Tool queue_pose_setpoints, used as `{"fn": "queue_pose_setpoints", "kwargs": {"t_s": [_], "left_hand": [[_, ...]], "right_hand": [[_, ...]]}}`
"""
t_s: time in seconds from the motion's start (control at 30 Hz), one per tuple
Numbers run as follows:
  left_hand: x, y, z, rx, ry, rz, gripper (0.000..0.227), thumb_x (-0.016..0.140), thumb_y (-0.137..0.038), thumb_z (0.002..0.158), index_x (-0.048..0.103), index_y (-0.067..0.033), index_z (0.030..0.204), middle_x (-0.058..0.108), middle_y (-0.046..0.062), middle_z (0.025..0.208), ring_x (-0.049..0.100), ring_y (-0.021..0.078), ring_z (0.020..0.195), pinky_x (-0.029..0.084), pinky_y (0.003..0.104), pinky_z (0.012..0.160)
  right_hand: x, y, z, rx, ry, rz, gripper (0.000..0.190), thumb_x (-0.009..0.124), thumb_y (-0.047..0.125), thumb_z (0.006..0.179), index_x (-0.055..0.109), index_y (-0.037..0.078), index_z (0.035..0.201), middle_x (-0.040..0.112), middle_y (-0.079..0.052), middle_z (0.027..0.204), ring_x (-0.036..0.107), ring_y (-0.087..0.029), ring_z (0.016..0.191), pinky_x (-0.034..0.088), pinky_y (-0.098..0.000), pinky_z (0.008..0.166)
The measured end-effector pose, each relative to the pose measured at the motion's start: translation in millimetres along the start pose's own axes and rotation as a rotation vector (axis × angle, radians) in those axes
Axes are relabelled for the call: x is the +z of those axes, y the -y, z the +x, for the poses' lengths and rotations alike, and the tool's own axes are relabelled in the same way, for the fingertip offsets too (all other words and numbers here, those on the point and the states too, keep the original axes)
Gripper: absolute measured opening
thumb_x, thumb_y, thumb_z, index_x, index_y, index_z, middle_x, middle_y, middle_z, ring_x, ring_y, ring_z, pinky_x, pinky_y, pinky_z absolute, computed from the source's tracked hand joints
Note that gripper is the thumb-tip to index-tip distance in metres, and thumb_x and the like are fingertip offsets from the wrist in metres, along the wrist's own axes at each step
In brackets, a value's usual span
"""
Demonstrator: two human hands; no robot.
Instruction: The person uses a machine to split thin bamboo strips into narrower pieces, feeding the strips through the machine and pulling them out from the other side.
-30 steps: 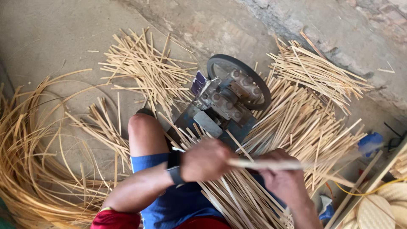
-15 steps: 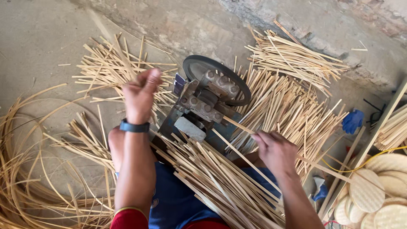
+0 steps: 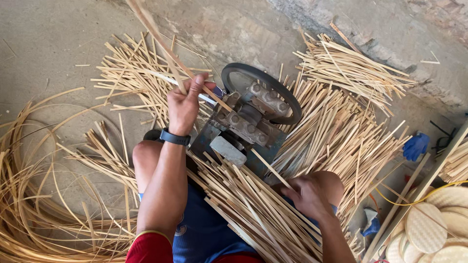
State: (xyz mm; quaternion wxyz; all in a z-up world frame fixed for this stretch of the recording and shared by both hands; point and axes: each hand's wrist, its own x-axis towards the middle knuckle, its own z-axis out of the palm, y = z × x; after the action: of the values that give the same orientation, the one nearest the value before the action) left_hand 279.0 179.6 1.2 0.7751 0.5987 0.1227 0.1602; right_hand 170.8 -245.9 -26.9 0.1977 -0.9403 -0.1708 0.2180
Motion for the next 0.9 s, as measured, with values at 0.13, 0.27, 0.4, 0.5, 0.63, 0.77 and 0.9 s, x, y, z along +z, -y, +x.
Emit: {"fn": "queue_pose_setpoints", "kwargs": {"t_s": [0.13, 0.27, 0.4, 0.5, 0.63, 0.77, 0.9], "left_hand": [[-20.0, -3.0, 8.1, -0.03, -0.166, -0.113, 0.032, 0.06, -0.032, 0.106, 0.073, -0.0037, 0.115, 0.076, 0.007, 0.086, 0.062, 0.0133, 0.07, 0.043, 0.027, 0.058], [-43.2, -6.9, 16.3, -0.014, -0.13, -0.497, 0.033, 0.06, -0.034, 0.107, 0.068, -0.0019, 0.111, 0.056, 0.002, 0.07, 0.058, 0.0159, 0.061, 0.051, 0.031, 0.055], [-36.4, -9.6, 8.5, -0.2, -0.145, -0.493, 0.033, 0.062, -0.038, 0.104, 0.065, -0.0043, 0.104, 0.052, -0.001, 0.071, 0.046, 0.0088, 0.054, 0.031, 0.022, 0.042], [-28.5, -11.8, 4.7, -0.25, -0.152, -0.366, 0.039, 0.065, -0.041, 0.101, 0.067, -0.0018, 0.098, 0.051, -0.003, 0.068, 0.038, 0.0066, 0.048, 0.026, 0.022, 0.037], [-23.3, -10.0, 0.4, -0.292, -0.159, -0.251, 0.04, 0.075, -0.039, 0.096, 0.071, 0.0008, 0.098, 0.043, -0.005, 0.057, 0.033, 0.0053, 0.043, 0.026, 0.022, 0.036], [-25.1, -7.6, -4.3, -0.308, -0.041, -0.147, 0.042, 0.076, -0.036, 0.094, 0.074, 0.0053, 0.102, 0.062, 0.0, 0.068, 0.041, 0.0051, 0.046, 0.028, 0.021, 0.037], [-5.6, -1.8, -9.9, -0.242, 0.0, -0.099, 0.039, 0.082, -0.026, 0.09, 0.073, 0.0028, 0.115, 0.062, -0.002, 0.072, 0.043, 0.0028, 0.048, 0.031, 0.02, 0.04]], "right_hand": [[0.0, -26.9, -30.0, -0.012, 0.078, 0.275, 0.019, 0.065, 0.025, 0.103, 0.08, 0.013, 0.102, 0.074, -0.004, 0.078, 0.062, -0.003, 0.054, 0.052, -0.0182, 0.047], [-32.6, -8.2, -32.8, 0.16, -0.263, 0.333, 0.015, 0.07, 0.016, 0.09, 0.08, 0.013, 0.1, 0.075, -0.001, 0.071, 0.056, -0.008, 0.039, 0.044, -0.0276, 0.031], [-61.1, 23.5, -7.7, -0.043, -0.499, 0.052, 0.016, 0.076, 0.015, 0.09, 0.08, 0.012, 0.106, 0.063, 0.0, 0.065, 0.051, -0.007, 0.046, 0.042, -0.0276, 0.04], [-62.2, 46.5, 11.7, -0.143, -0.624, -0.008, 0.02, 0.079, 0.018, 0.089, 0.08, 0.013, 0.108, 0.058, 0.001, 0.066, 0.049, -0.008, 0.051, 0.042, -0.0273, 0.045], [-67.6, 56.5, 16.7, -0.199, -0.661, 0.002, 0.018, 0.08, 0.018, 0.09, 0.08, 0.015, 0.107, 0.06, 0.004, 0.068, 0.05, -0.006, 0.052, 0.043, -0.0256, 0.045], [-64.0, 65.6, 22.4, -0.128, -0.608, -0.189, 0.016, 0.08, 0.024, 0.089, 0.082, 0.02, 0.104, 0.062, 0.003, 0.066, 0.05, -0.008, 0.047, 0.042, -0.0269, 0.037], [-50.0, 72.7, 50.9, -0.089, -0.529, -0.185, 0.016, 0.077, 0.033, 0.092, 0.082, 0.024, 0.104, 0.067, 0.001, 0.07, 0.053, -0.008, 0.046, 0.046, -0.0256, 0.036]]}}
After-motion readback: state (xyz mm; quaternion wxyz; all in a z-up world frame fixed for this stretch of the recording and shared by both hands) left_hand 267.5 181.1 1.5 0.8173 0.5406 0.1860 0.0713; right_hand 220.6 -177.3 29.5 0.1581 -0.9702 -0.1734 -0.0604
